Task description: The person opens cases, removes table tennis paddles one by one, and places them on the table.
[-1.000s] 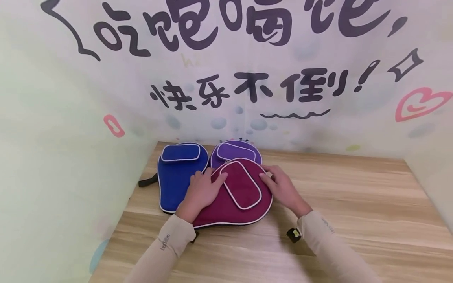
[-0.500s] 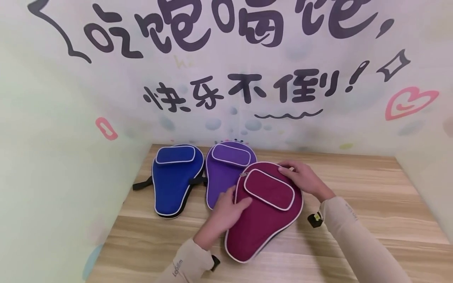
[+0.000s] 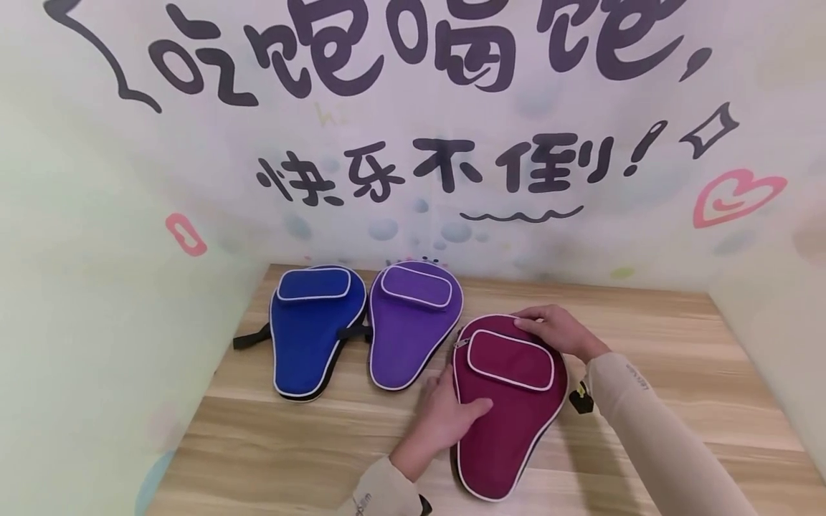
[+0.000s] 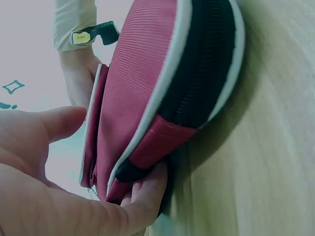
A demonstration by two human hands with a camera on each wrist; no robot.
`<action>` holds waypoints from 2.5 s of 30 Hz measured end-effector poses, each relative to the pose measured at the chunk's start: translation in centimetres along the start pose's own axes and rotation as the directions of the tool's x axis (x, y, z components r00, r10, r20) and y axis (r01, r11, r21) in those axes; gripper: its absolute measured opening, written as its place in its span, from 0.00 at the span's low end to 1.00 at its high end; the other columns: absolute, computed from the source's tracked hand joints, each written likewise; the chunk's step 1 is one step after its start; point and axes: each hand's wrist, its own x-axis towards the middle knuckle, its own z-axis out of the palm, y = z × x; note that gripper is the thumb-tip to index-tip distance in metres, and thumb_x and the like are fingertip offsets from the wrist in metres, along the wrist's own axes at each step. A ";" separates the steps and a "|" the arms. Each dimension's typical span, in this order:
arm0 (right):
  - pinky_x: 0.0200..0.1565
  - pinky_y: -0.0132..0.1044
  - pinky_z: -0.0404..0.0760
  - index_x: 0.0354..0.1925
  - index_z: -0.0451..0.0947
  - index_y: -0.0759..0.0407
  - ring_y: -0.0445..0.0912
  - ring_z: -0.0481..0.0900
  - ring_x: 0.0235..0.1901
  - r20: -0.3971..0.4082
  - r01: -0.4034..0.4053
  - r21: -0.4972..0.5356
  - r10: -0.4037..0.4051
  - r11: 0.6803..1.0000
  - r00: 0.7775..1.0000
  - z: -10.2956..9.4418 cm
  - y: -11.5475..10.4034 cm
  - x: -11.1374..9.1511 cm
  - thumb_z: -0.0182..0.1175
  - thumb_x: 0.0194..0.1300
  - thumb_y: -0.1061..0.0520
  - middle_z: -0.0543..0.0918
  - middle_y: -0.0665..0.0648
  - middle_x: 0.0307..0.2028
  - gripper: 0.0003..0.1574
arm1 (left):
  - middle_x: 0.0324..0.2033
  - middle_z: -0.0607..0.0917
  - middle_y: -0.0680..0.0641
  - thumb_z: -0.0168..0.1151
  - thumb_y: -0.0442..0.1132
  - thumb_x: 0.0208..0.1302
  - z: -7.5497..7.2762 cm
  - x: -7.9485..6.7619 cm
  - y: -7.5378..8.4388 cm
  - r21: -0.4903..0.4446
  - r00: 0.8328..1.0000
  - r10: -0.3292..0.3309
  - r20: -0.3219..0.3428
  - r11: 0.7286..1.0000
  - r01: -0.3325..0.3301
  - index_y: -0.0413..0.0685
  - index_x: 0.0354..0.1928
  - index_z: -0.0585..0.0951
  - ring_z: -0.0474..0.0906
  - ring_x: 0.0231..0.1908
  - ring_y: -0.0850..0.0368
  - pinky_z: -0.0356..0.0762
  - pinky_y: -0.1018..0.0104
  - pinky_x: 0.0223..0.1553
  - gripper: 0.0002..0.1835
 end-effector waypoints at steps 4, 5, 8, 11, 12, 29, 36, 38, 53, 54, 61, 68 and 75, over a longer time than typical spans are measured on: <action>0.51 0.42 0.82 0.61 0.82 0.57 0.46 0.87 0.46 0.023 -0.012 0.023 0.012 1.000 1.000 0.6 0.6 0.1 0.56 0.77 0.47 0.88 0.62 0.54 0.23 | 0.52 0.77 0.36 0.76 0.53 0.52 0.4 0.0 -0.2 0.020 1.000 0.028 -0.006 0.999 -0.028 0.41 0.73 0.67 0.72 0.53 0.46 0.75 0.49 0.55 0.49; 0.50 0.42 0.82 0.61 0.82 0.58 0.46 0.87 0.47 0.023 -0.011 0.019 0.010 1.000 1.000 0.7 0.7 0.1 0.55 0.77 0.47 0.87 0.63 0.54 0.23 | 0.52 0.77 0.37 0.76 0.53 0.52 0.5 0.0 -0.3 0.025 1.000 0.028 -0.007 0.999 -0.028 0.41 0.74 0.66 0.72 0.53 0.46 0.75 0.49 0.55 0.49; 0.49 0.42 0.83 0.60 0.82 0.59 0.47 0.87 0.46 0.016 -0.005 0.012 0.005 1.000 1.000 1.1 0.7 0.2 0.55 0.78 0.48 0.87 0.64 0.54 0.23 | 0.53 0.75 0.37 0.76 0.52 0.52 0.7 0.0 -0.5 0.025 1.000 0.016 -0.002 1.000 -0.016 0.40 0.75 0.64 0.72 0.53 0.47 0.76 0.48 0.57 0.51; 0.50 0.43 0.82 0.60 0.83 0.59 0.49 0.87 0.47 0.003 0.002 -0.001 -0.002 1.000 1.000 1.3 0.7 0.2 0.55 0.77 0.49 0.87 0.64 0.53 0.22 | 0.55 0.73 0.36 0.77 0.51 0.52 0.9 0.1 -0.8 0.022 1.000 0.003 0.001 1.000 -0.003 0.41 0.76 0.63 0.73 0.54 0.46 0.76 0.47 0.59 0.52; 0.51 0.44 0.82 0.60 0.83 0.60 0.50 0.86 0.48 -0.003 0.000 -0.004 0.000 1.000 1.000 1.3 0.6 0.2 0.55 0.77 0.49 0.87 0.64 0.53 0.22 | 0.56 0.72 0.36 0.77 0.51 0.52 1.0 0.1 -0.9 0.022 1.000 0.008 -0.003 1.000 -0.008 0.41 0.76 0.63 0.72 0.55 0.45 0.75 0.46 0.60 0.52; 0.45 0.41 0.82 0.59 0.83 0.62 0.54 0.86 0.49 -0.008 -0.006 -0.025 0.006 1.000 1.000 1.7 0.5 0.2 0.54 0.78 0.51 0.85 0.68 0.56 0.22 | 0.81 0.55 0.47 0.68 0.75 0.51 2.0 2.1 0.4 0.515 0.841 0.503 0.197 0.677 -0.526 0.59 0.80 0.59 0.47 0.81 0.41 0.53 0.36 0.76 0.58; 0.53 0.54 0.82 0.58 0.84 0.61 0.59 0.84 0.53 0.006 0.004 -0.110 -0.003 0.994 1.000 1.7 -0.2 0.3 0.55 0.78 0.51 0.86 0.66 0.54 0.21 | 0.82 0.54 0.46 0.61 0.78 0.55 2.4 2.3 0.1 0.541 0.849 0.431 0.304 0.656 -0.527 0.58 0.79 0.62 0.40 0.83 0.42 0.47 0.37 0.79 0.55; 0.54 0.55 0.81 0.57 0.84 0.62 0.60 0.84 0.53 0.035 0.025 -0.165 -0.019 0.986 0.999 1.5 -0.6 0.5 0.55 0.77 0.52 0.87 0.65 0.52 0.21 | 0.82 0.53 0.46 0.60 0.78 0.56 2.6 2.1 0.1 0.552 0.854 0.410 0.320 0.652 -0.519 0.58 0.79 0.61 0.38 0.83 0.42 0.46 0.37 0.79 0.54; 0.65 0.65 0.66 0.57 0.85 0.51 0.56 0.76 0.56 0.363 0.245 -0.352 -0.109 0.903 0.926 3.5 -9.5 4.2 0.53 0.78 0.49 0.86 0.54 0.56 0.19 | 0.82 0.51 0.46 0.55 0.80 0.57 3.0 2.1 0.3 0.651 0.837 0.443 0.322 0.538 -0.535 0.60 0.77 0.65 0.38 0.83 0.43 0.48 0.41 0.80 0.51; 0.64 0.65 0.66 0.55 0.86 0.49 0.55 0.76 0.54 0.374 0.238 -0.368 -0.091 0.899 0.923 3.8 -9.9 4.4 0.53 0.78 0.47 0.86 0.52 0.55 0.19 | 0.82 0.51 0.47 0.55 0.80 0.57 3.0 2.1 0.3 0.654 0.833 0.451 0.319 0.532 -0.538 0.60 0.77 0.65 0.37 0.83 0.44 0.48 0.41 0.80 0.51; 0.57 0.57 0.67 0.41 0.86 0.45 0.51 0.72 0.49 0.387 0.226 -0.458 -0.037 0.860 0.922 5.0 -10.9 5.1 0.53 0.78 0.48 0.85 0.50 0.48 0.15 | 0.82 0.52 0.50 0.56 0.79 0.57 2.6 1.9 0.5 0.663 0.837 0.457 0.301 0.531 -0.528 0.63 0.77 0.66 0.37 0.83 0.45 0.50 0.41 0.79 0.49; 0.55 0.57 0.74 0.39 0.80 0.53 0.55 0.75 0.50 0.337 0.251 -0.521 -0.074 0.816 0.939 4.9 -10.8 5.2 0.54 0.77 0.52 0.85 0.55 0.43 0.10 | 0.82 0.53 0.49 0.56 0.79 0.56 2.8 1.8 0.5 0.681 0.844 0.450 0.290 0.523 -0.513 0.65 0.76 0.67 0.38 0.83 0.43 0.51 0.41 0.79 0.49; 0.44 0.49 0.78 0.32 0.81 0.55 0.50 0.72 0.37 0.280 0.358 -0.566 -0.236 0.742 0.931 4.8 -10.1 5.3 0.58 0.72 0.58 0.86 0.54 0.34 0.10 | 0.81 0.56 0.48 0.56 0.81 0.55 2.8 1.4 1.1 0.729 0.872 0.405 0.276 0.502 -0.464 0.66 0.76 0.67 0.44 0.82 0.44 0.55 0.45 0.78 0.50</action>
